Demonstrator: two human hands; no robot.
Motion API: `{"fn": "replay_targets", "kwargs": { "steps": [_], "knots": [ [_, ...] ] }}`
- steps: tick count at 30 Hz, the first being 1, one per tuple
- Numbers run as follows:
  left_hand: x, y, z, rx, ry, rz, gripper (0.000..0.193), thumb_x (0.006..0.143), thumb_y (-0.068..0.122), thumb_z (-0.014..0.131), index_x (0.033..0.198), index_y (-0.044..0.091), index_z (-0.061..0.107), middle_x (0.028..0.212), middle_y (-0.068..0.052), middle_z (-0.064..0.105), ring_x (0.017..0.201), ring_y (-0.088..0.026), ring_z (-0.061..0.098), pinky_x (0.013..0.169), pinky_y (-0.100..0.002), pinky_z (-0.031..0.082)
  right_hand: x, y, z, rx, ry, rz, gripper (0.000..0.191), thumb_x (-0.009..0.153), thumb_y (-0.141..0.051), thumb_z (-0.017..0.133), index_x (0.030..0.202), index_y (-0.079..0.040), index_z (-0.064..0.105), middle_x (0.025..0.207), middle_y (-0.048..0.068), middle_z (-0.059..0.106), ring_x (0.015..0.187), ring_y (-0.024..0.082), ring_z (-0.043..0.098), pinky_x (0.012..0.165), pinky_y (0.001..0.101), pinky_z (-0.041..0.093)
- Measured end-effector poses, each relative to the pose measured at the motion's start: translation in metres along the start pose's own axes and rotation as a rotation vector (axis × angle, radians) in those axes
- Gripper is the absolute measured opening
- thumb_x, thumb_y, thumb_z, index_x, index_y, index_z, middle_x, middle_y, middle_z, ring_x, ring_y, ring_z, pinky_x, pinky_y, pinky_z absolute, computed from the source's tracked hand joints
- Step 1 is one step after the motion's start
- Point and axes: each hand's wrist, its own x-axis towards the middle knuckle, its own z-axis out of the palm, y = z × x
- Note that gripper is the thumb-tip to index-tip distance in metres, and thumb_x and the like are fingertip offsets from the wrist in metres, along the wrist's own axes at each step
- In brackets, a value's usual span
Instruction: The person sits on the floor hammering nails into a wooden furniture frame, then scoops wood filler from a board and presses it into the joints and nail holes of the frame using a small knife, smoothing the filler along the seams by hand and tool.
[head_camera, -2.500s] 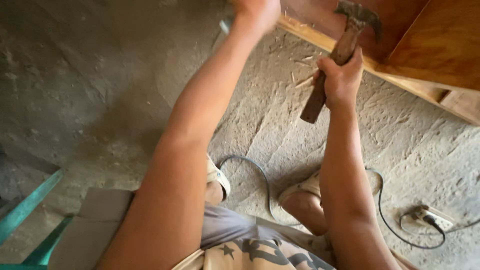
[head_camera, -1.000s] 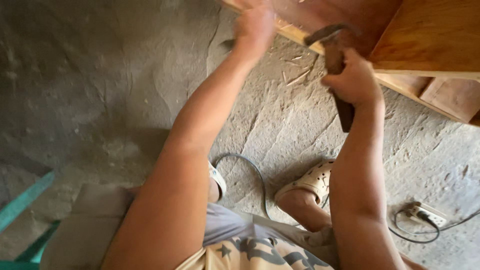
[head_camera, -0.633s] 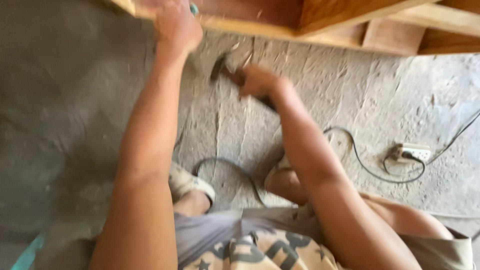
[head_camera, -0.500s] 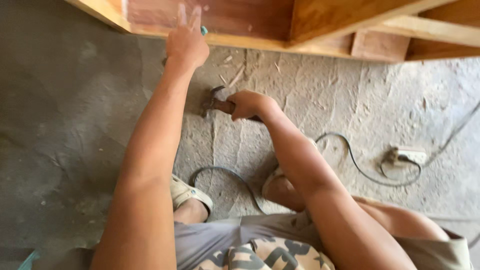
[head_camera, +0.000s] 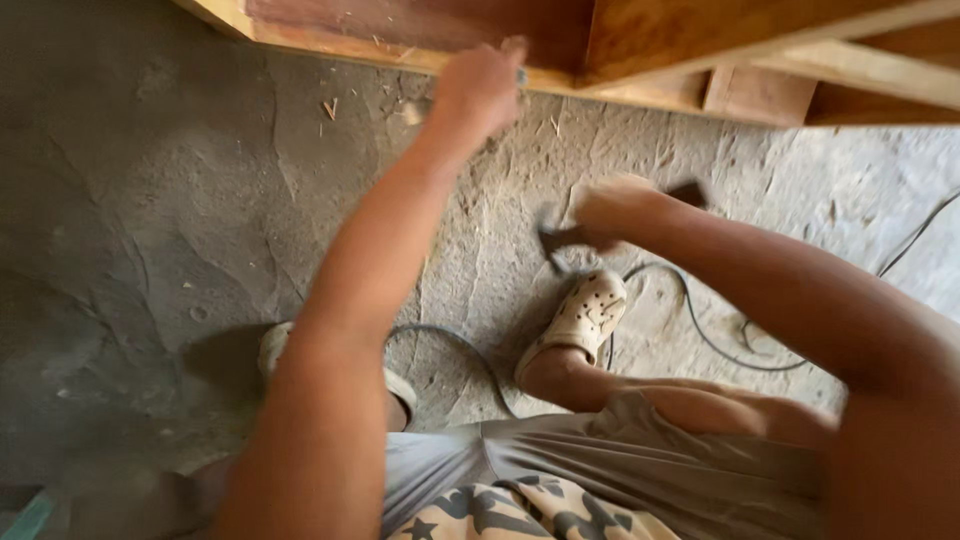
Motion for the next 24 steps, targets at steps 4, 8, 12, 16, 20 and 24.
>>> {"fn": "replay_targets", "kwargs": {
  "steps": [4,8,12,16,20,24],
  "knots": [
    [0.019,0.024,0.012,-0.043,0.215,0.135,0.070,0.094,0.011,0.056,0.159,0.022,0.032,0.087,-0.015,0.073,0.073,-0.030,0.072,0.061,-0.043,0.059,-0.062,0.034,0.028,0.071,-0.150,0.143,0.028,0.085,-0.027,0.071,0.110,-0.015,0.071,0.093,0.011,0.080,0.085,0.027,0.078,0.075,0.0416,0.062],
    [0.042,0.044,0.028,0.103,0.062,0.039,0.068,0.102,0.010,0.045,0.161,0.036,0.023,0.091,-0.010,0.073,0.074,-0.024,0.073,0.055,-0.039,0.058,-0.082,0.036,0.042,0.219,0.045,0.216,0.033,0.081,-0.028,0.072,0.112,-0.017,0.066,0.095,0.013,0.074,0.091,0.033,0.073,0.080,0.0473,0.058],
    [0.058,0.049,0.042,0.304,0.135,0.095,0.071,0.100,0.012,0.051,0.159,0.044,0.026,0.098,-0.004,0.071,0.083,-0.025,0.072,0.055,-0.040,0.057,-0.075,0.031,0.046,0.348,0.061,0.196,0.034,0.080,-0.028,0.070,0.111,-0.015,0.064,0.092,0.017,0.074,0.089,0.038,0.072,0.081,0.0501,0.057],
    [0.063,0.046,0.051,0.360,0.045,0.090,0.072,0.095,0.009,0.052,0.155,0.044,0.032,0.093,-0.005,0.070,0.084,-0.023,0.071,0.054,-0.037,0.057,-0.067,0.031,0.045,0.327,0.041,0.194,0.034,0.079,-0.023,0.068,0.112,-0.016,0.064,0.092,0.016,0.074,0.090,0.038,0.073,0.081,0.0507,0.057],
    [0.057,0.049,0.055,0.357,0.048,0.151,0.029,0.101,0.020,0.055,0.126,0.023,0.070,0.100,-0.002,0.070,0.094,-0.021,0.069,0.062,-0.039,0.056,-0.059,0.033,0.040,0.244,0.069,0.175,0.034,0.080,-0.025,0.068,0.113,-0.015,0.063,0.093,0.015,0.073,0.092,0.038,0.072,0.081,0.0503,0.057],
    [0.052,0.044,0.055,0.302,0.017,0.209,0.025,0.103,0.017,0.057,0.118,0.018,0.076,0.105,-0.005,0.073,0.096,-0.025,0.070,0.072,-0.042,0.056,-0.052,0.039,0.041,0.216,0.100,0.191,0.035,0.081,-0.025,0.068,0.114,-0.014,0.064,0.094,0.016,0.074,0.092,0.037,0.072,0.081,0.0497,0.058]
  ]
}}
